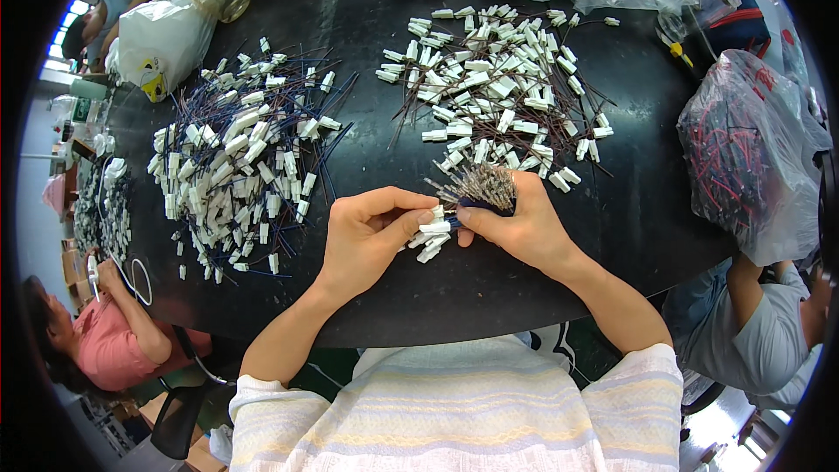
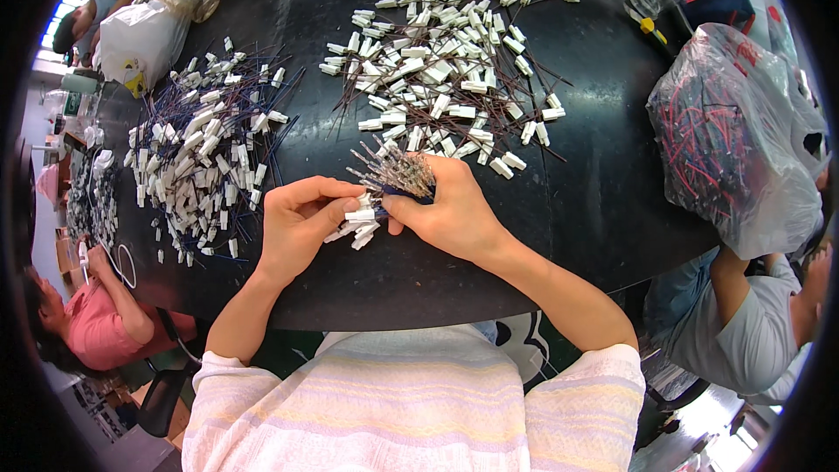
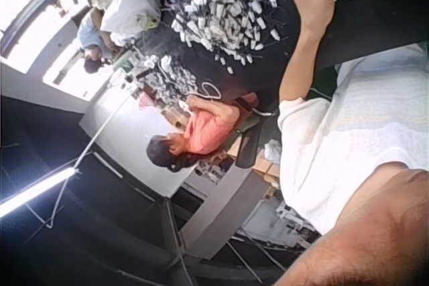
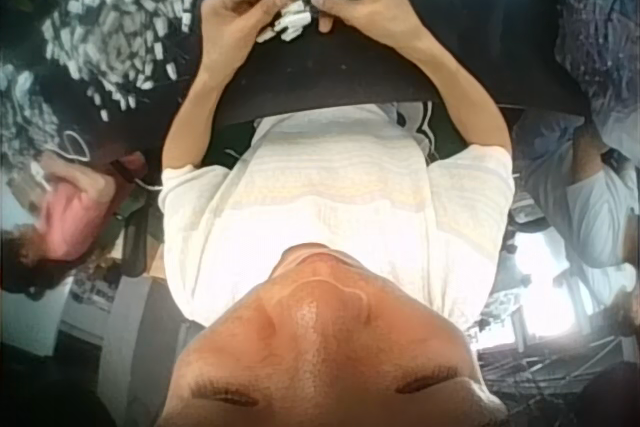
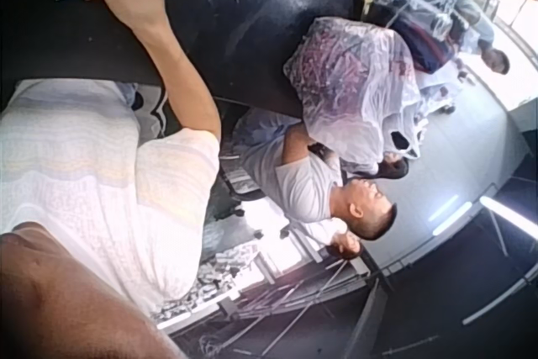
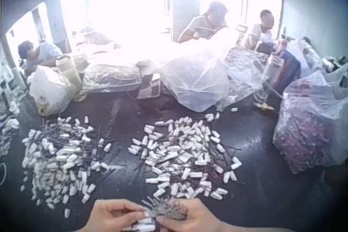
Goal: The person assembles small electronic connectors by hand at a workshop table.
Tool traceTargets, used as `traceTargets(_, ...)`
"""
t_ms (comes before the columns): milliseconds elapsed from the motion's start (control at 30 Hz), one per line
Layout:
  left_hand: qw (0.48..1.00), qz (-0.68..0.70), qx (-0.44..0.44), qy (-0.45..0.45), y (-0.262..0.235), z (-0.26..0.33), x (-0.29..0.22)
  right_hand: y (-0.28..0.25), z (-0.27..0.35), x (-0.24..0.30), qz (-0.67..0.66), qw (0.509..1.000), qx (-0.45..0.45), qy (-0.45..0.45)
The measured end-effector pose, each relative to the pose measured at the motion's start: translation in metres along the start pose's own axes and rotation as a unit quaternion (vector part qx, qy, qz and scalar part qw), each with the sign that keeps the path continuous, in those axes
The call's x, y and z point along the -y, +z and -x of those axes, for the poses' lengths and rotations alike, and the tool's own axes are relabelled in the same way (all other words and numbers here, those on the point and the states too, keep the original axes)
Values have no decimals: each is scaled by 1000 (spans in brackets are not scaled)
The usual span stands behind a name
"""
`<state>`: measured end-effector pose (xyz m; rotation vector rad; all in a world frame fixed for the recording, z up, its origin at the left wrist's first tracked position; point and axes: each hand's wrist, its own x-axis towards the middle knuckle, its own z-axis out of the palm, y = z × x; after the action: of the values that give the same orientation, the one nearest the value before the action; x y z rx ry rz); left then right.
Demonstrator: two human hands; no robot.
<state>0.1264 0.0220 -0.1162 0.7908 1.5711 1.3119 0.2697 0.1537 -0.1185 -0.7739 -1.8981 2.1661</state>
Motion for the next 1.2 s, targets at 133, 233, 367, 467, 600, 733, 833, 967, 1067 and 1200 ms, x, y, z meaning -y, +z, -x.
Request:
traceTargets(133,998,-54,-14,12,3,1,-1,1,-1,-3,-14,1000,-19,-11)
traceTargets(233,984,-145,-22,105,5,0,3,2,-2,-12,19,998,10,-67)
traceTargets(367,954,-203,-26,220,4,-2,12,2,-1,-6,22,999,30,-31)
traceTargets(467,943,-224,-32,246,7,-2,11,4,-1,-8,20,999,22,-42)
traceTargets(600,933,-244,-30,263,1,-5,8,3,0,-5,2,999,15,-48)
traceTargets(733,985,-146,-51,79,-17,-28,-8,0,-1,-5,-50,998,30,-4)
traceTargets(833,795,-457,-147,371,-36,-83,-10,0,0,-2,-69,997,26,0)
traceTargets(967,756,-513,-142,381,-45,-107,-2,-3,-3,-4,-115,992,48,-9)
traceTargets(1067,801,-479,-136,334,-43,-91,0,-3,-4,-4,-126,991,36,5)
traceTargets(1200,981,-165,-71,76,-21,-36,-4,-5,-4,-4,-136,990,16,32)
